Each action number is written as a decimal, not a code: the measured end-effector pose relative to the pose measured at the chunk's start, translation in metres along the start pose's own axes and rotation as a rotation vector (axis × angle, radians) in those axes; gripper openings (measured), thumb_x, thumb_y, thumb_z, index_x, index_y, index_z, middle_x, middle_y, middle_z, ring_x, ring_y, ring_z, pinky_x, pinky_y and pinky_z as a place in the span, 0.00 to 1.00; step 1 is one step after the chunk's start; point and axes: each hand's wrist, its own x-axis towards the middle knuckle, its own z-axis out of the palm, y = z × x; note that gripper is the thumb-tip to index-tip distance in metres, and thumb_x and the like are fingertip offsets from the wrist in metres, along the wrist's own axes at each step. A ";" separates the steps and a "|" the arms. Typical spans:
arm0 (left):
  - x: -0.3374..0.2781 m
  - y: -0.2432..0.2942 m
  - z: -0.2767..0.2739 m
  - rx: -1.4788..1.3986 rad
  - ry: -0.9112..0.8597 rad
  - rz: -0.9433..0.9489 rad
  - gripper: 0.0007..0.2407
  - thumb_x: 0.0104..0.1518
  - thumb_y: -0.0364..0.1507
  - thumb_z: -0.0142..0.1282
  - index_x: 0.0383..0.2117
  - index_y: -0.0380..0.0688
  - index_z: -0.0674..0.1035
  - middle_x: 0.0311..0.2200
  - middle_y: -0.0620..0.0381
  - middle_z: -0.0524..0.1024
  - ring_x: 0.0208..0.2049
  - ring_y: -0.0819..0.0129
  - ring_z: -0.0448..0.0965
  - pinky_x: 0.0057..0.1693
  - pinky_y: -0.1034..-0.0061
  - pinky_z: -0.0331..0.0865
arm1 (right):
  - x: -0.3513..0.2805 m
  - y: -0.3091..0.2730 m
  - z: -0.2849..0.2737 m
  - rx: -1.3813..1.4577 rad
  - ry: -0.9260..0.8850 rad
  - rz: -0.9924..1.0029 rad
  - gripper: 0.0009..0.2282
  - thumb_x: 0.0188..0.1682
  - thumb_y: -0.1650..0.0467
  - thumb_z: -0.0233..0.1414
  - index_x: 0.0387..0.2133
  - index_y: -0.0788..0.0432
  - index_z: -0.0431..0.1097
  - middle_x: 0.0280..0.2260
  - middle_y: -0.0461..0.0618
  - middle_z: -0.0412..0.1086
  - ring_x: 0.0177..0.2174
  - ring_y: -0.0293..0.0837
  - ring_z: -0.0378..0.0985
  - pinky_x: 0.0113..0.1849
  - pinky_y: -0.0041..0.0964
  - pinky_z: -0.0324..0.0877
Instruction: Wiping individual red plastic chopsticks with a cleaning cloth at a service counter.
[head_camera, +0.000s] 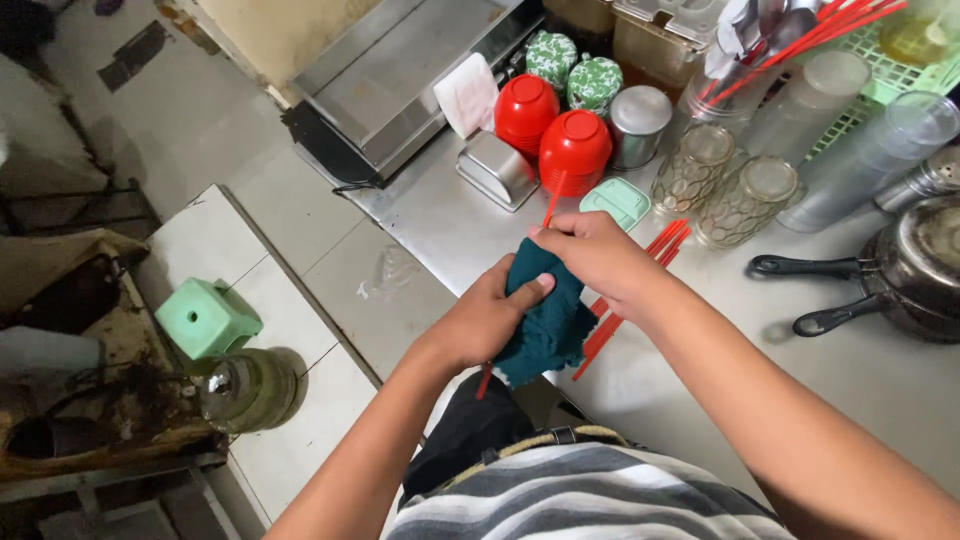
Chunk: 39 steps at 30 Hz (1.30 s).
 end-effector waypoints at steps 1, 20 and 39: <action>0.002 0.002 -0.005 -0.002 -0.010 -0.001 0.18 0.60 0.41 0.53 0.48 0.39 0.75 0.34 0.57 0.81 0.35 0.73 0.79 0.46 0.74 0.74 | 0.005 0.004 -0.003 0.001 0.009 0.005 0.12 0.51 0.63 0.55 0.32 0.61 0.78 0.28 0.42 0.75 0.28 0.33 0.73 0.32 0.31 0.68; 0.043 0.005 -0.130 0.291 -0.290 -0.065 0.17 0.58 0.42 0.54 0.37 0.38 0.82 0.27 0.52 0.82 0.29 0.68 0.80 0.40 0.68 0.75 | 0.071 0.010 0.039 0.260 0.297 0.043 0.06 0.51 0.69 0.56 0.32 0.59 0.75 0.24 0.44 0.71 0.22 0.36 0.69 0.26 0.31 0.62; 0.068 0.025 -0.130 0.249 -0.429 -0.075 0.13 0.59 0.37 0.54 0.43 0.43 0.81 0.30 0.55 0.81 0.31 0.69 0.77 0.42 0.71 0.73 | 0.087 0.026 -0.005 0.432 0.461 -0.084 0.07 0.55 0.69 0.48 0.39 0.59 0.71 0.27 0.48 0.71 0.25 0.41 0.72 0.30 0.39 0.69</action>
